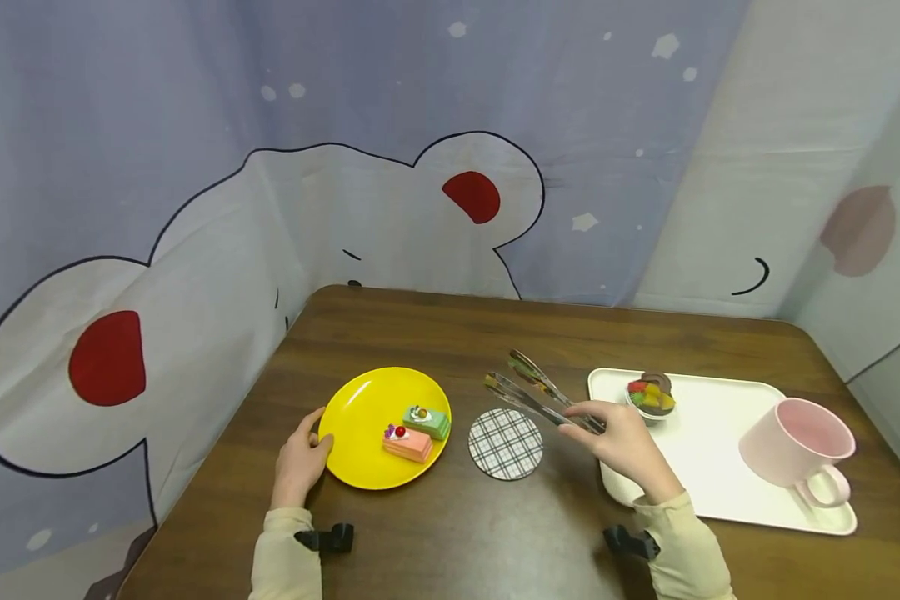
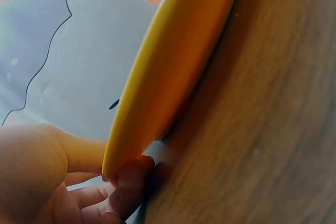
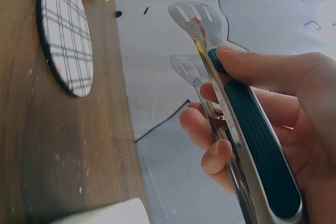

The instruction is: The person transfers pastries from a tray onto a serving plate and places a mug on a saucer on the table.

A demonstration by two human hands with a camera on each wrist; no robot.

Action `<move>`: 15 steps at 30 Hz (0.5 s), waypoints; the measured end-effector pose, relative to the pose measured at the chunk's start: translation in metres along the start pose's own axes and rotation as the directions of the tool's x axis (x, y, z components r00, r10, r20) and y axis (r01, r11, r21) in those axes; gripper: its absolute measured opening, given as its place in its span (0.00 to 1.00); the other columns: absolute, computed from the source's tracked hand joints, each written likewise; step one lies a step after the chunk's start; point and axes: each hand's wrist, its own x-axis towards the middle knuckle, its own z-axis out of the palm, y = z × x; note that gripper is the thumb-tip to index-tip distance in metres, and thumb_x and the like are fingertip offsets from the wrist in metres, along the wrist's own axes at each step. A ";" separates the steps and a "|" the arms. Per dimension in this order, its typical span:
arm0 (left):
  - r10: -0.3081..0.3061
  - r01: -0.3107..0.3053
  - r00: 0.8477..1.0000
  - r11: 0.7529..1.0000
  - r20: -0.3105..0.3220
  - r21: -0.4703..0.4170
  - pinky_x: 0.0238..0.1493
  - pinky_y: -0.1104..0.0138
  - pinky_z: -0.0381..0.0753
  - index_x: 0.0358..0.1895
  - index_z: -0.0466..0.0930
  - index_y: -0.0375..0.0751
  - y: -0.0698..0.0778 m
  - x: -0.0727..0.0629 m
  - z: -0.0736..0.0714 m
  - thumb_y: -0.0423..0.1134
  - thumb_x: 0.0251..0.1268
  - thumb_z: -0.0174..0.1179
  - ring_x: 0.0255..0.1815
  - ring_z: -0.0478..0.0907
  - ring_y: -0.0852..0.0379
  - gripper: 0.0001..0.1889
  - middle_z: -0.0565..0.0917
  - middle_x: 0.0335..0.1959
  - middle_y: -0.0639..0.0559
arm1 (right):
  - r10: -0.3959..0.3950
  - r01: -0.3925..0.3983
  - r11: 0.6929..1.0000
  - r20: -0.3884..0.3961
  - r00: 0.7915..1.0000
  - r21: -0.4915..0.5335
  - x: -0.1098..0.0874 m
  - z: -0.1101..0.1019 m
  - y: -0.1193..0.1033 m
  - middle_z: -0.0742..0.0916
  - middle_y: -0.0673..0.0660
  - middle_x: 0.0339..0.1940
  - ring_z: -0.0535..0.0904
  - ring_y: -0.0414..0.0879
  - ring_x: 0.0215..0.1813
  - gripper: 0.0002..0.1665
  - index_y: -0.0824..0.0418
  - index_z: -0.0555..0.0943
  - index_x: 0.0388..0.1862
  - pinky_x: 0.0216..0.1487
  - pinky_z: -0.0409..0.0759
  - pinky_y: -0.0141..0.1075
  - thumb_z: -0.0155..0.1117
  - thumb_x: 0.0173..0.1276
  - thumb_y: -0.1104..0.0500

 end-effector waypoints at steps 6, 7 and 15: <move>-0.006 0.006 1.000 1.000 0.017 -0.001 0.33 0.64 0.63 0.73 0.59 0.39 0.001 0.000 -0.002 0.39 0.71 0.50 0.28 0.67 0.53 0.28 0.73 0.31 0.44 | 0.102 -0.102 0.995 -0.053 0.993 0.003 -0.013 -0.008 0.009 0.90 0.58 0.40 0.86 0.52 0.43 0.14 0.59 0.88 0.42 0.42 0.80 0.41 0.72 0.58 0.55; -0.007 0.007 1.000 1.000 0.019 -0.001 0.33 0.64 0.63 0.73 0.59 0.39 0.001 0.000 -0.002 0.39 0.71 0.50 0.28 0.67 0.53 0.28 0.72 0.30 0.45 | 0.131 -0.130 0.991 -0.069 0.989 0.011 -0.015 -0.009 0.011 0.90 0.59 0.40 0.86 0.52 0.42 0.14 0.59 0.88 0.42 0.41 0.79 0.40 0.73 0.58 0.54; -0.005 0.005 1.000 1.000 0.014 0.008 0.33 0.64 0.63 0.73 0.59 0.38 0.001 0.000 -0.001 0.38 0.71 0.50 0.28 0.67 0.53 0.28 0.73 0.30 0.44 | 0.301 -0.301 0.953 -0.173 0.938 0.031 -0.037 -0.022 0.026 0.89 0.63 0.42 0.86 0.55 0.43 0.15 0.60 0.88 0.40 0.37 0.78 0.34 0.71 0.60 0.51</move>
